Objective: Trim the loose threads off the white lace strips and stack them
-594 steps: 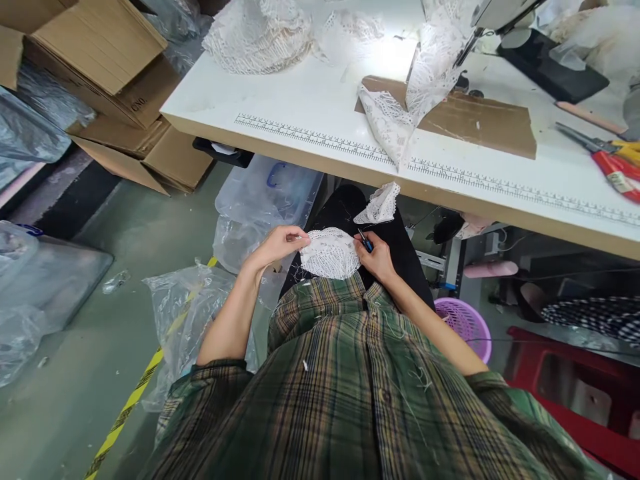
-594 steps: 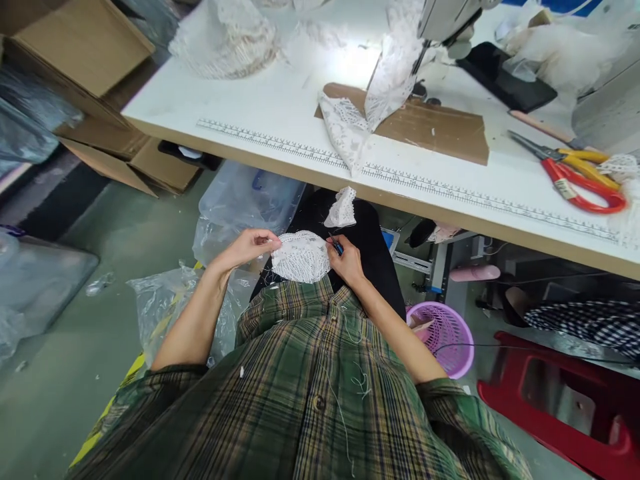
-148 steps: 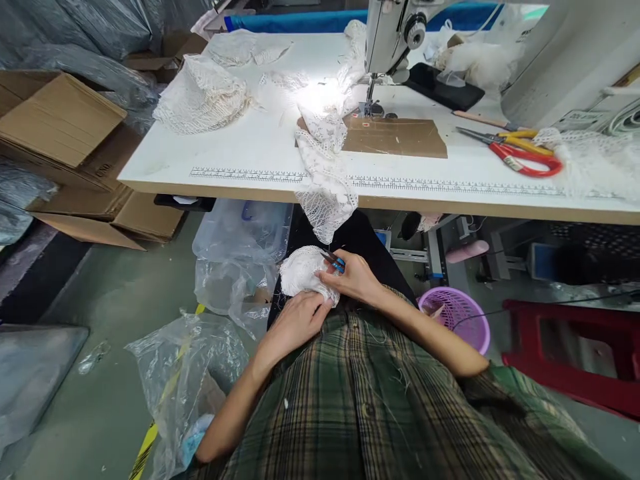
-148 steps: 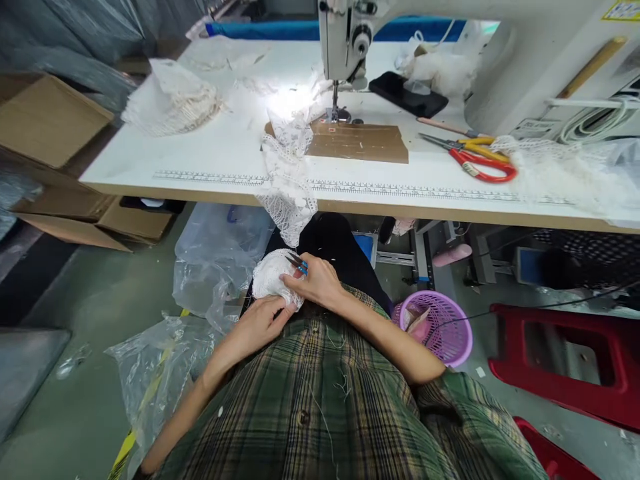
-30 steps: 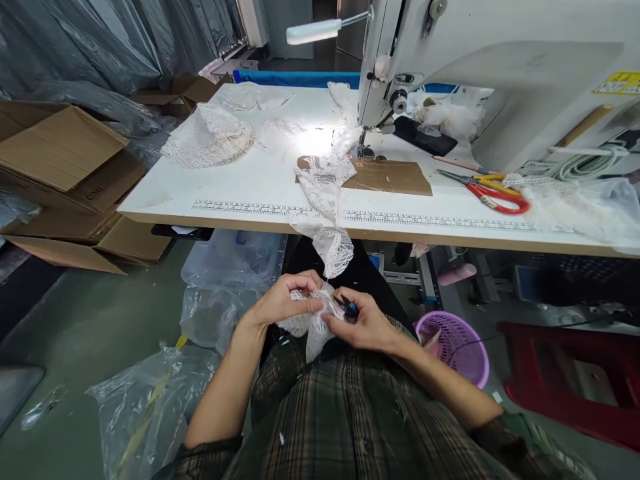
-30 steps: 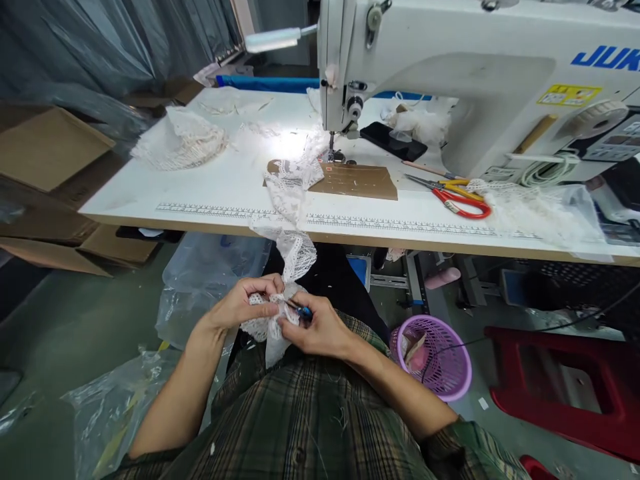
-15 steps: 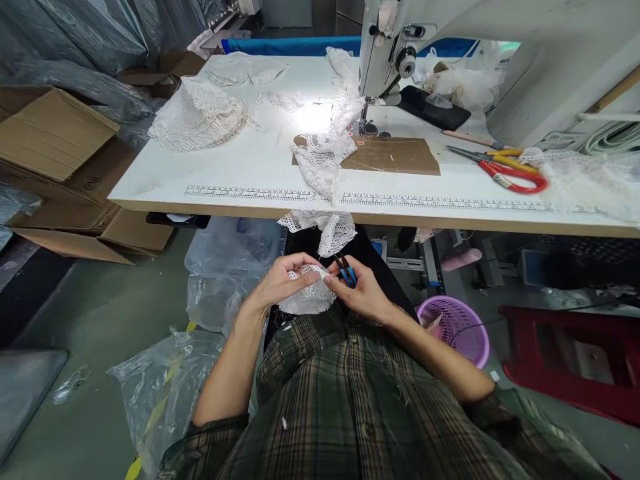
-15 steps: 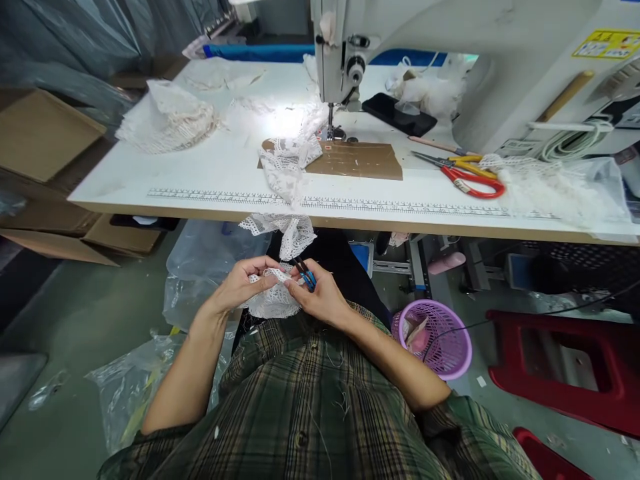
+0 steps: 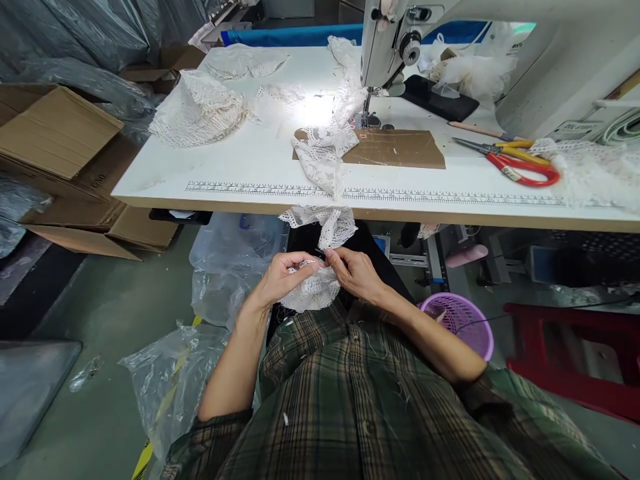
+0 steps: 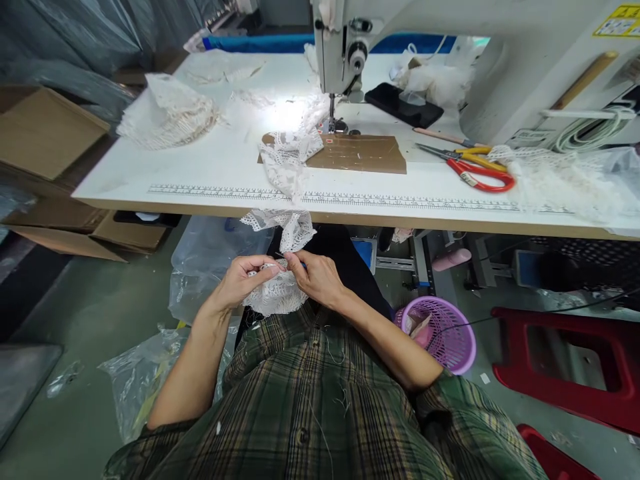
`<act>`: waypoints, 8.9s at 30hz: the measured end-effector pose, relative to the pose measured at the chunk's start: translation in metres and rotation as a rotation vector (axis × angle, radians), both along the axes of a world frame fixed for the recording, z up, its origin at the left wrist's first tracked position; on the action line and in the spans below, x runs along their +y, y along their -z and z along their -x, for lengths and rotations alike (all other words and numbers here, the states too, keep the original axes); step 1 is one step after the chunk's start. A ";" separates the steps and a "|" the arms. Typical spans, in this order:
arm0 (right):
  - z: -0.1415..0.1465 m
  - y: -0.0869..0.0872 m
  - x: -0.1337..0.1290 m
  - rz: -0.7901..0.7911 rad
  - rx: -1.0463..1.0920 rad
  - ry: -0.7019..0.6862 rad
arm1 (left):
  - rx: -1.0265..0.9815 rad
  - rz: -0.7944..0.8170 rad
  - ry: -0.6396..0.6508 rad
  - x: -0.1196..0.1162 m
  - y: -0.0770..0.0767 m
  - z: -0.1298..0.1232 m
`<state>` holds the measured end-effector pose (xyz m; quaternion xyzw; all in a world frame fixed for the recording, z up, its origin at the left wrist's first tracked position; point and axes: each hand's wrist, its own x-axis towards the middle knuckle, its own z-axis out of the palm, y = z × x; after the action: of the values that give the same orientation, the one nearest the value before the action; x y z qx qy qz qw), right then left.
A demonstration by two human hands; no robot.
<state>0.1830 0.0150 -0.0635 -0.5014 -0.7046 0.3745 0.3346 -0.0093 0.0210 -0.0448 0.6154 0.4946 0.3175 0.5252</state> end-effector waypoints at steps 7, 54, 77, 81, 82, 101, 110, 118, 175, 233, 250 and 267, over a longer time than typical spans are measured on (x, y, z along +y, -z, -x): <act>-0.005 0.000 -0.009 0.046 0.058 -0.078 | -0.141 0.089 0.005 0.000 0.003 -0.001; -0.047 0.010 0.008 0.262 0.622 0.230 | 0.096 0.094 0.031 -0.005 0.029 0.022; -0.025 -0.023 -0.032 -0.118 0.277 -0.404 | -0.138 -0.308 0.337 -0.013 -0.016 0.005; -0.026 -0.028 -0.034 -0.202 0.187 -0.415 | -0.171 -0.347 0.317 -0.012 -0.015 0.003; -0.026 -0.029 -0.035 -0.223 0.179 -0.417 | -0.167 -0.346 0.318 -0.013 -0.016 0.002; -0.013 -0.012 -0.044 0.136 0.573 0.076 | -0.300 -0.090 0.026 -0.022 -0.011 -0.003; -0.007 -0.008 -0.040 0.379 0.742 0.204 | -0.261 -0.002 -0.076 -0.026 -0.012 -0.007; -0.010 0.002 -0.033 0.413 0.754 0.212 | -0.291 0.061 -0.112 -0.023 -0.005 -0.007; -0.179 -0.074 0.082 -0.677 -0.550 0.237 | 0.149 -0.458 -0.276 0.006 -0.012 -0.040; -0.007 -0.023 -0.042 0.215 0.185 -0.282 | -0.444 0.343 -0.232 -0.055 -0.005 0.007; 0.010 -0.004 -0.012 0.124 -0.053 -0.193 | -0.293 0.241 -0.260 -0.046 0.006 0.006; 0.018 0.005 -0.013 0.117 -0.040 -0.059 | -0.291 0.291 -0.343 -0.043 0.002 0.004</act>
<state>0.1651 0.0020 -0.0690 -0.5066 -0.7024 0.4146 0.2794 -0.0132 -0.0218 -0.0467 0.3886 0.5515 0.4126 0.6120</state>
